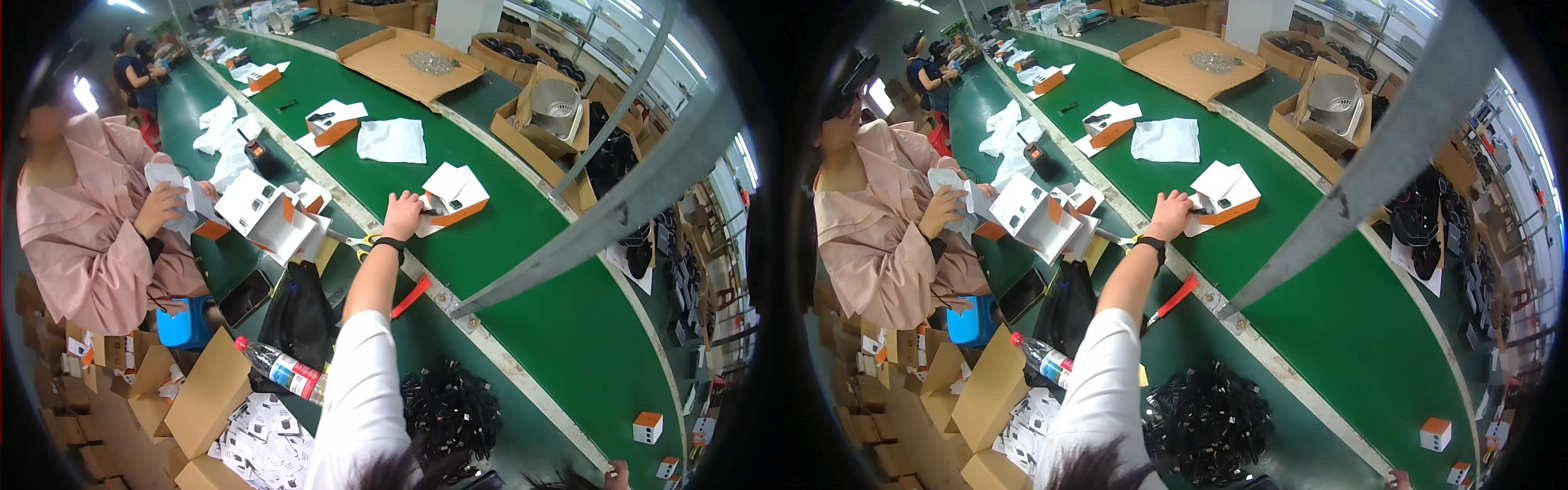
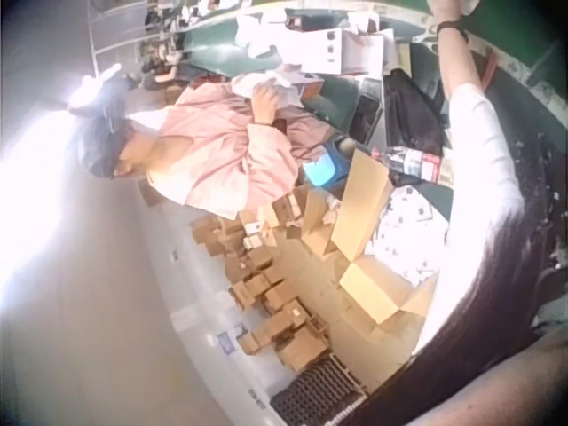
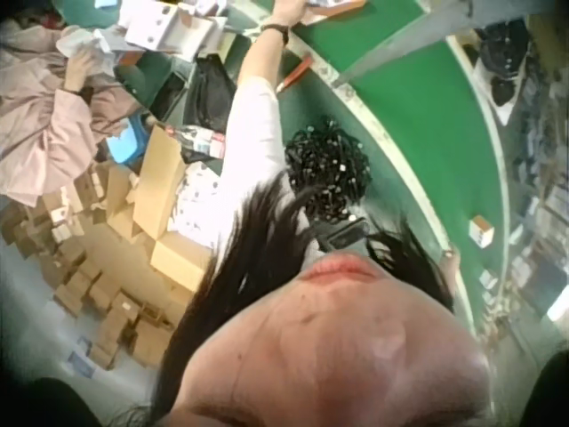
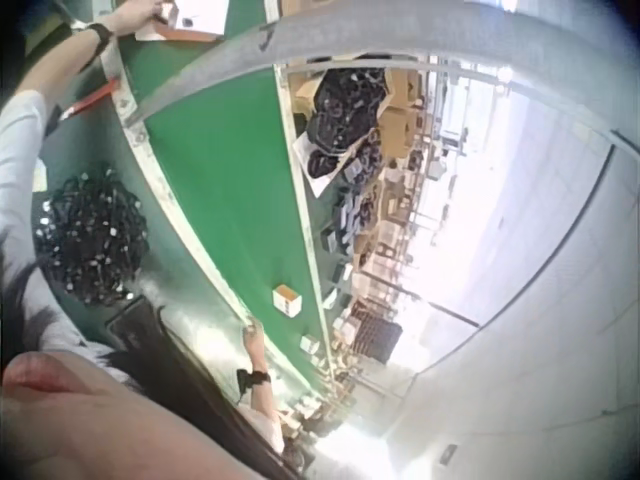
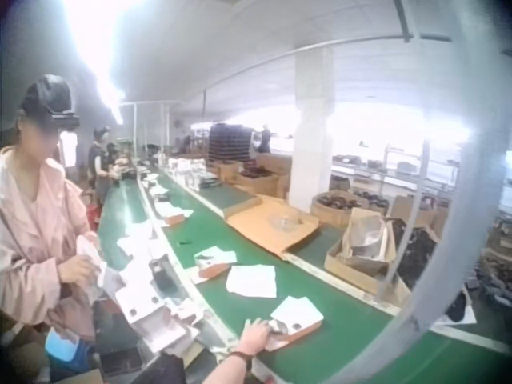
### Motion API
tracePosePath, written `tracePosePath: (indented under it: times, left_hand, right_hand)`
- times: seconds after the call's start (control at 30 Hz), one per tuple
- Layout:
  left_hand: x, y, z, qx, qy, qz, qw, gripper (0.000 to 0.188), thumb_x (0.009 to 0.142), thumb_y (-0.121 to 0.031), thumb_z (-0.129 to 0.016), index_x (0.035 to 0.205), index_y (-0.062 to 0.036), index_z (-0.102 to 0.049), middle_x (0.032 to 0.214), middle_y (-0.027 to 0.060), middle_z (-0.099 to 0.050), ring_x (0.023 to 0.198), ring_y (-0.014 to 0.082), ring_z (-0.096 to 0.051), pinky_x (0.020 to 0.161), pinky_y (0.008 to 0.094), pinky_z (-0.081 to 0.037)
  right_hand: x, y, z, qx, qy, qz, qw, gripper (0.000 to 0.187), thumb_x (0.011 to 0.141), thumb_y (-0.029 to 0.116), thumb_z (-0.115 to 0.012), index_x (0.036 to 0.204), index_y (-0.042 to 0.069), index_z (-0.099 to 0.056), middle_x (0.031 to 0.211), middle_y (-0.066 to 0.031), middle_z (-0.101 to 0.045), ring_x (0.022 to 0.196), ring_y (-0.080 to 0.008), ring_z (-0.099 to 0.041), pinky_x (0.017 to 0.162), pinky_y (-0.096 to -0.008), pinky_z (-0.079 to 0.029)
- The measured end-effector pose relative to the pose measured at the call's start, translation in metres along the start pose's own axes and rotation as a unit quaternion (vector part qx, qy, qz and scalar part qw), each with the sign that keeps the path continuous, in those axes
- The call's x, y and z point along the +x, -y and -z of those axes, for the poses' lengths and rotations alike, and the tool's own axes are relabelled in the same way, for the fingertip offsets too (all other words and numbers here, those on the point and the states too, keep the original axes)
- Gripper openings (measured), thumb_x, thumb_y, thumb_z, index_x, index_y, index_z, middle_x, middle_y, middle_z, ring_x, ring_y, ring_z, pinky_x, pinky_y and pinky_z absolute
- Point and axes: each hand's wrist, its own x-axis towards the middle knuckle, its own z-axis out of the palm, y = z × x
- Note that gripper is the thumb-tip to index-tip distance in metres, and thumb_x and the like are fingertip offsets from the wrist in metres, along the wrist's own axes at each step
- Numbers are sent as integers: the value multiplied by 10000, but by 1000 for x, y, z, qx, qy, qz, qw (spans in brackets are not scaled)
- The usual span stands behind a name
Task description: Packing small electronic items or cables into boxes on an assembly line.
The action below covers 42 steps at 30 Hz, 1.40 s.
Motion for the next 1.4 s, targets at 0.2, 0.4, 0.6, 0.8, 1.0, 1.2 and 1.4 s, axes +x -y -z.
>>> tracePosePath:
  times: [0.2, 0.4, 0.6, 0.8, 1.0, 1.2, 1.4]
  left_hand:
    - [-2, 12, 42, -145, 36, 118, 982, 192, 827, -163, -444, 892, -1, -525, 841, 232, -603, 783, 370, -595, 702, 452, -446]
    - [37, 11, 89, -393, 3, 245, 886, 512, 708, -465, -675, 726, 27, -534, 801, 213, -603, 728, 300, -600, 645, 372, -470]
    - [71, -29, 14, -352, 16, 255, 900, 649, 557, -429, -782, 947, 45, -571, 1005, 229, -573, 956, 363, -552, 797, 430, -460]
    - [73, -35, 3, -278, -76, 156, 945, 550, 579, -342, -779, 938, 6, -550, 1014, 130, -534, 993, 303, -503, 780, 440, -431]
    - [73, -30, 21, -103, -214, 88, 967, 193, 732, -133, -607, 860, -22, -514, 934, 120, -494, 930, 302, -473, 784, 424, -383]
    - [93, -126, 13, -503, -143, -48, 851, 189, 689, -81, -610, 795, 30, -499, 789, 188, -511, 766, 371, -505, 679, 408, -427]
    - [81, -123, -21, -204, -63, -290, 933, 168, 607, 16, -544, 763, -48, -542, 822, 129, -500, 864, 293, -525, 905, 435, -352]
  right_hand:
    - [38, 77, 14, 59, 55, -45, 996, 308, 772, 33, -502, 1070, 29, -578, 1030, -175, -586, 989, -290, -529, 838, -341, -413]
    - [48, 62, -1, 54, 81, -51, 994, 325, 754, 26, -528, 1075, 45, -575, 1035, -150, -583, 896, -271, -548, 781, -329, -431]
    - [52, 67, -15, 94, 149, -109, 978, 326, 770, 25, -554, 1093, 74, -567, 1070, -161, -566, 917, -263, -544, 799, -359, -440]
    - [131, 130, -23, 89, 67, 132, 985, 266, 729, -54, -558, 969, 53, -600, 940, -101, -587, 766, -202, -580, 673, -290, -464]
    - [210, 240, 1, 222, 34, 192, 956, 202, 758, -45, -548, 946, 22, -578, 973, -90, -568, 777, -177, -567, 645, -274, -456]
    - [217, 217, -16, 218, 75, 151, 961, 201, 760, -52, -553, 949, 14, -566, 988, -88, -558, 787, -166, -567, 651, -265, -458]
    - [211, 197, -21, 202, 83, 114, 969, 200, 762, -29, -565, 957, 14, -572, 954, -89, -579, 781, -184, -585, 662, -281, -463]
